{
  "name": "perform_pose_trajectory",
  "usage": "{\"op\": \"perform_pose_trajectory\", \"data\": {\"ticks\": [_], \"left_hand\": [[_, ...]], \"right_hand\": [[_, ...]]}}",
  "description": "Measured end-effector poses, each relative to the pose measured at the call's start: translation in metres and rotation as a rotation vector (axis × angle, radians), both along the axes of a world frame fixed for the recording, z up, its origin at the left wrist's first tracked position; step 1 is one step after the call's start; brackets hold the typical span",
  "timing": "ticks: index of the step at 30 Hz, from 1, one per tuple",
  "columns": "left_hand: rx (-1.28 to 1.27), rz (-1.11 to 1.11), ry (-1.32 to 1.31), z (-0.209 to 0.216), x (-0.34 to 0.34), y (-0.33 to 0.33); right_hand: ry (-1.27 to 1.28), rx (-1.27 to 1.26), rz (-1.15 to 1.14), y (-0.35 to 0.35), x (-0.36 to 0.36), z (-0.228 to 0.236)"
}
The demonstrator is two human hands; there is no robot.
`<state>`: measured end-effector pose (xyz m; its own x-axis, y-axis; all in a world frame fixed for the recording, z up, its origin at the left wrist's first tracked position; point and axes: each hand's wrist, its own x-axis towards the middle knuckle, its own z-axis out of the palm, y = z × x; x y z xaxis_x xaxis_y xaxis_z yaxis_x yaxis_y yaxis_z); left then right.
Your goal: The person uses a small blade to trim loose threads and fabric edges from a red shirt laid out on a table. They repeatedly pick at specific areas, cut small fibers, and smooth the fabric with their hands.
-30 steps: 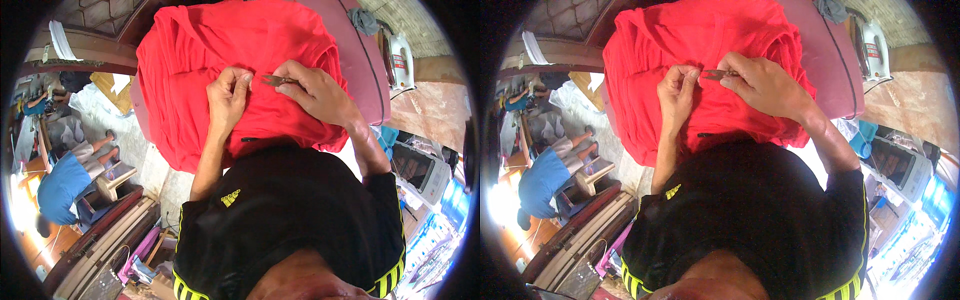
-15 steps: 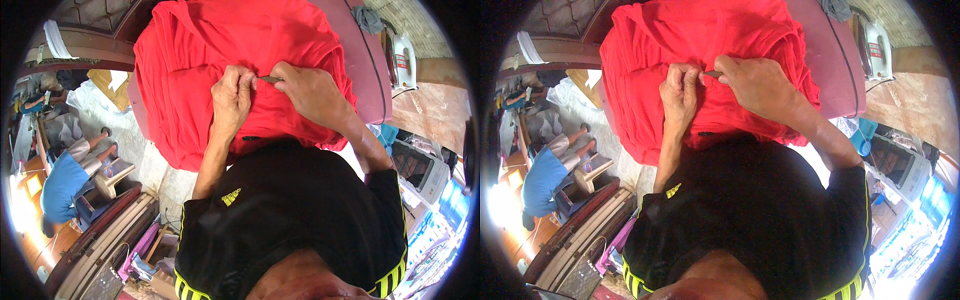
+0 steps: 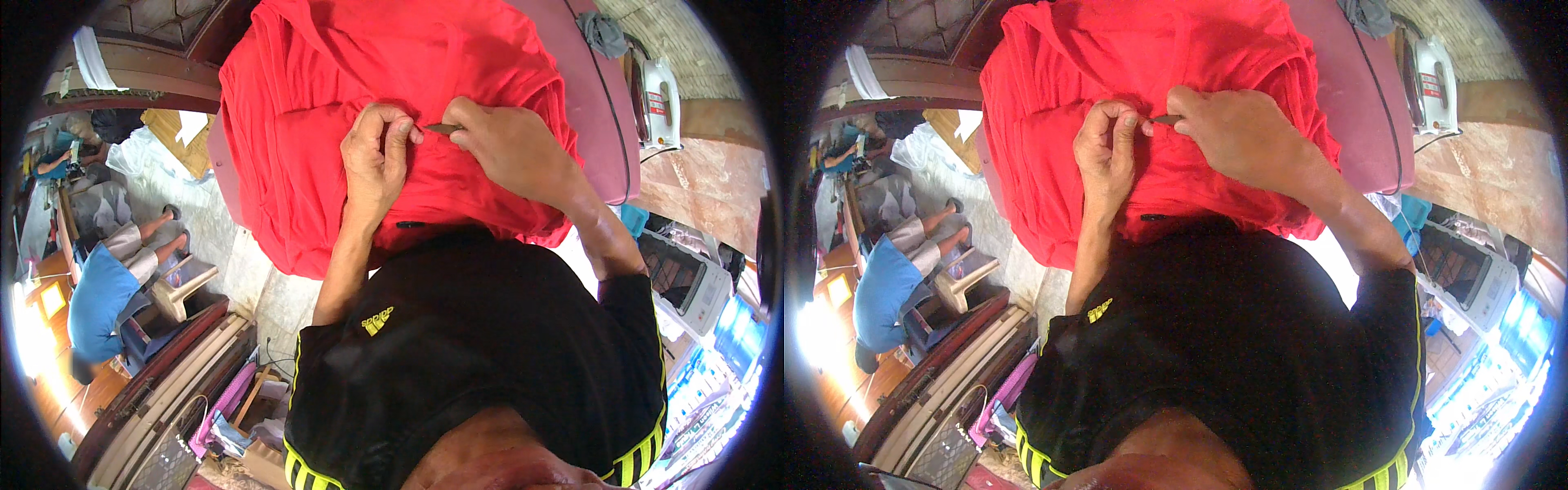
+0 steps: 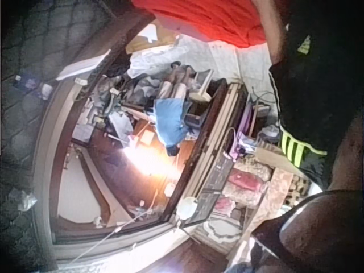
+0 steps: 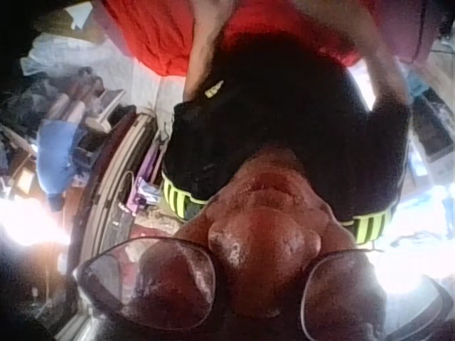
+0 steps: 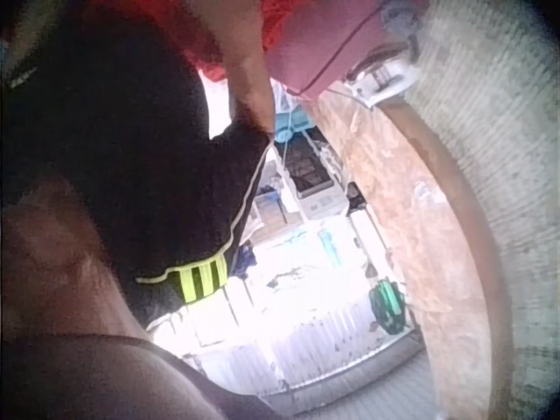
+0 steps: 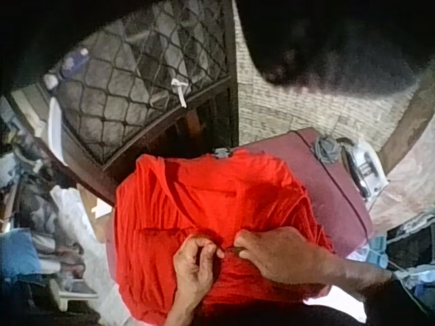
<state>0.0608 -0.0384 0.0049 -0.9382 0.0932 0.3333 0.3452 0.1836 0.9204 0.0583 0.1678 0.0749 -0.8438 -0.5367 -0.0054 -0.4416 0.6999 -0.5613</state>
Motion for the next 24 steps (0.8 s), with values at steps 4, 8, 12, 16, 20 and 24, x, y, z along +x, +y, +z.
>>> {"op": "perform_pose_trajectory", "data": {"ticks": [4, 8, 12, 16, 20, 24], "left_hand": [[0.029, -0.031, -0.08, 0.01, 0.008, 0.0], [-0.151, -0.066, 0.057, 0.014, 0.005, -0.002], [-0.241, -0.058, 0.02, 0.02, 0.005, -0.003], [-0.192, -0.049, -0.008, 0.017, 0.006, 0.0], [-0.218, -0.045, 0.089, 0.017, 0.006, 0.004], [-0.234, -0.052, 0.274, 0.01, 0.002, 0.003]], "right_hand": [[-0.078, -0.152, -0.001, 0.007, -0.003, 0.0], [-0.093, -0.177, 0.024, 0.01, -0.005, 0.0], [-0.095, -0.078, 0.067, 0.009, -0.009, 0.004], [-0.053, 0.014, 0.087, 0.003, -0.01, 0.01], [-0.032, 0.058, 0.087, 0.0, -0.013, 0.01], [-0.025, 0.106, 0.105, -0.003, -0.013, 0.015]]}}
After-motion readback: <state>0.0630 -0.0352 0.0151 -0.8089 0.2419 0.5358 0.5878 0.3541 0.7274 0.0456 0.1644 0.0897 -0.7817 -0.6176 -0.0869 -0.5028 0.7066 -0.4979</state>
